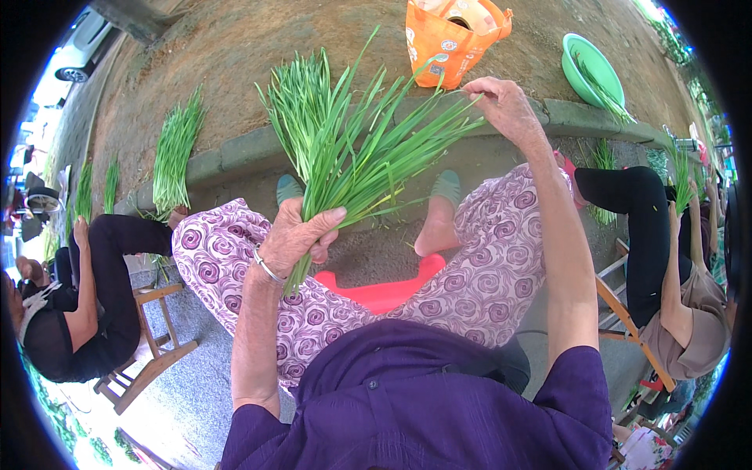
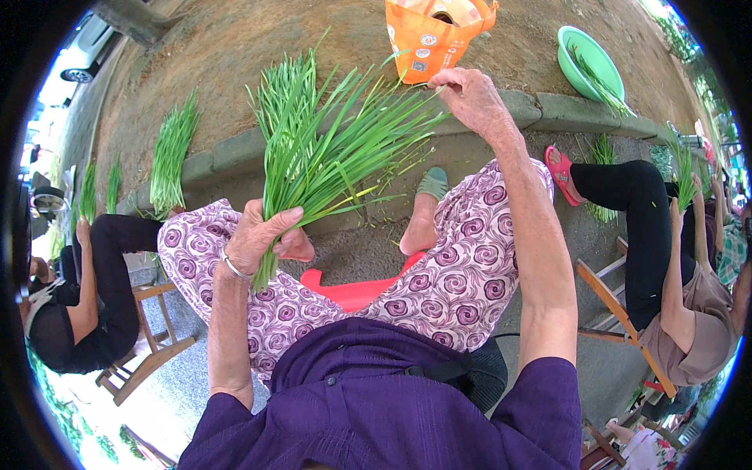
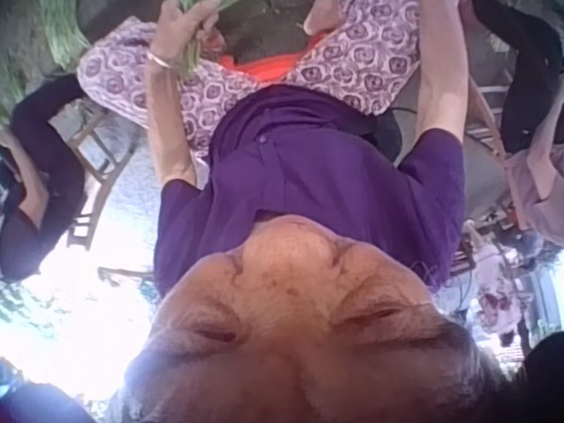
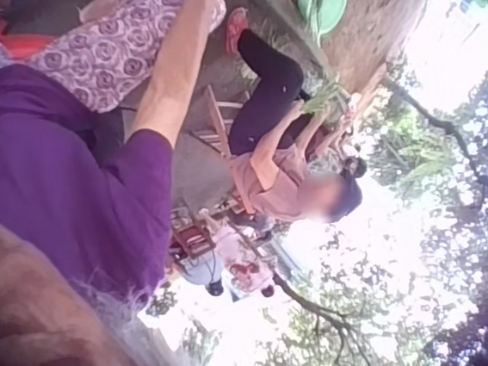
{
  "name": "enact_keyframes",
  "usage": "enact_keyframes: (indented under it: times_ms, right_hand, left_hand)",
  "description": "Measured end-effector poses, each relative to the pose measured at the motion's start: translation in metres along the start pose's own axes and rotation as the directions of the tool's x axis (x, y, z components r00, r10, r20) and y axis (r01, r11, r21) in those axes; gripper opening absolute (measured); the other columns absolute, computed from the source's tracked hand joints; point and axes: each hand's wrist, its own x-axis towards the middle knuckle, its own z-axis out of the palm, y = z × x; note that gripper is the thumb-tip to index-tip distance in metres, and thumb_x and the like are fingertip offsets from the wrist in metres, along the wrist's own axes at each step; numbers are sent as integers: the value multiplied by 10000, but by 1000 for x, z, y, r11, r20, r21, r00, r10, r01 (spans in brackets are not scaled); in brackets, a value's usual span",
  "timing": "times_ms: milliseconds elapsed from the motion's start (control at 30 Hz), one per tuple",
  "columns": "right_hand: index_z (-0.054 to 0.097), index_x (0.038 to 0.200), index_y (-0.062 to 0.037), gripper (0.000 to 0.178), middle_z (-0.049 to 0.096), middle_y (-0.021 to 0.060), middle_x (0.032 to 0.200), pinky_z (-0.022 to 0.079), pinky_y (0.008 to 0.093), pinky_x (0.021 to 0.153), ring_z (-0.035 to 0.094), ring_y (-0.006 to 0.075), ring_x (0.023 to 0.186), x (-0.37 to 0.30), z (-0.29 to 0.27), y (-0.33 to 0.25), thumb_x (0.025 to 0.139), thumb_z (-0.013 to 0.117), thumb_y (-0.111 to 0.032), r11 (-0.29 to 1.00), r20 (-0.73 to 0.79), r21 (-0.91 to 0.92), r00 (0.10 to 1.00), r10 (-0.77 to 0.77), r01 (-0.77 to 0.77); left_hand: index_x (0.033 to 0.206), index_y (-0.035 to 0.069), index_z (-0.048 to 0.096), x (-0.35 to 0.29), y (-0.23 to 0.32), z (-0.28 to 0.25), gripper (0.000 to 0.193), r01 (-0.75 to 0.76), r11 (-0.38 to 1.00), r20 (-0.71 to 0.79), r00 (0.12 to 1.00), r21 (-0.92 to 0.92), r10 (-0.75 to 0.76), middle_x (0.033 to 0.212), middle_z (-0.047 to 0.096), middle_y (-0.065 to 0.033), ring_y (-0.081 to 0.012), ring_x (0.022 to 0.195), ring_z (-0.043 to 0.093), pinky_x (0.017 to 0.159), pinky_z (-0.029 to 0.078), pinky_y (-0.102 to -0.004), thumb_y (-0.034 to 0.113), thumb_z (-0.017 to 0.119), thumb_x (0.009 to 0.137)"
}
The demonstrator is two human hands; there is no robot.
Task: The person sorts green onions by hand, picking individual stalks from a bunch to clean or separate them while sitting on a stool.
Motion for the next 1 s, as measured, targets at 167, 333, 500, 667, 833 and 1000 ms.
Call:
enact_keyframes:
  times_ms: [167, 333, 500, 667, 833, 1000]
  right_hand:
    - [672, 983, -3, 193, 686, 106, 952, 497, 324, 831, 646, 196, 877, -1, -3, -2, 847, 601, -119, 999, -8, -52, 1000, 0, 0]
    - [676, 965, -5, 203, 687, 111, 918, 502, 331, 807, 650, 207, 852, -2, -4, -3, 843, 606, -151, 995, -16, -101, 1000, 9, -11]
    - [669, 938, -7, 196, 676, 122, 886, 500, 343, 726, 647, 231, 810, -3, -3, -3, 847, 603, -167, 988, -34, -150, 998, -44, 38]
    - [670, 914, -19, 181, 660, 132, 831, 479, 347, 652, 623, 241, 722, -3, 0, 0, 838, 592, -163, 981, -73, -166, 991, -109, 95]
    - [668, 857, -19, 178, 616, 111, 691, 459, 330, 604, 568, 190, 608, 1, 3, -5, 813, 556, -150, 980, -104, -197, 994, -18, -3]
    - [672, 823, -14, 230, 626, 162, 671, 468, 358, 609, 576, 269, 579, 9, -1, 0, 807, 537, -200, 998, -245, -40, 969, 41, -52]
  left_hand:
    - [797, 50, 558, -1, -1, 0, 218, 11, 999, 12, 1000, -44, -10, 587, 459, 25, -44, 455, 405, 400, 337, -212, 214, 675, 880]
    - [805, 49, 562, -1, 0, 0, 218, 9, 999, 12, 1000, -49, -8, 587, 463, 25, -42, 454, 406, 400, 338, -207, 218, 678, 878]
    - [802, 47, 564, 0, -1, -1, 218, 4, 1000, 7, 1000, -29, -4, 588, 467, 22, -43, 453, 410, 398, 341, -207, 218, 678, 878]
    - [800, 45, 568, 1, 0, -1, 217, -2, 1000, 6, 1000, -28, 2, 587, 472, 18, -43, 451, 414, 395, 348, -209, 216, 677, 879]
    - [822, 46, 580, 1, 1, 2, 197, 14, 1000, -15, 1000, -2, -14, 584, 475, 18, -43, 447, 408, 392, 344, -206, 210, 672, 881]
    - [846, 55, 586, 0, 2, 2, 178, 16, 999, -10, 1000, -39, -17, 583, 476, 22, -46, 447, 407, 398, 344, -205, 208, 671, 882]
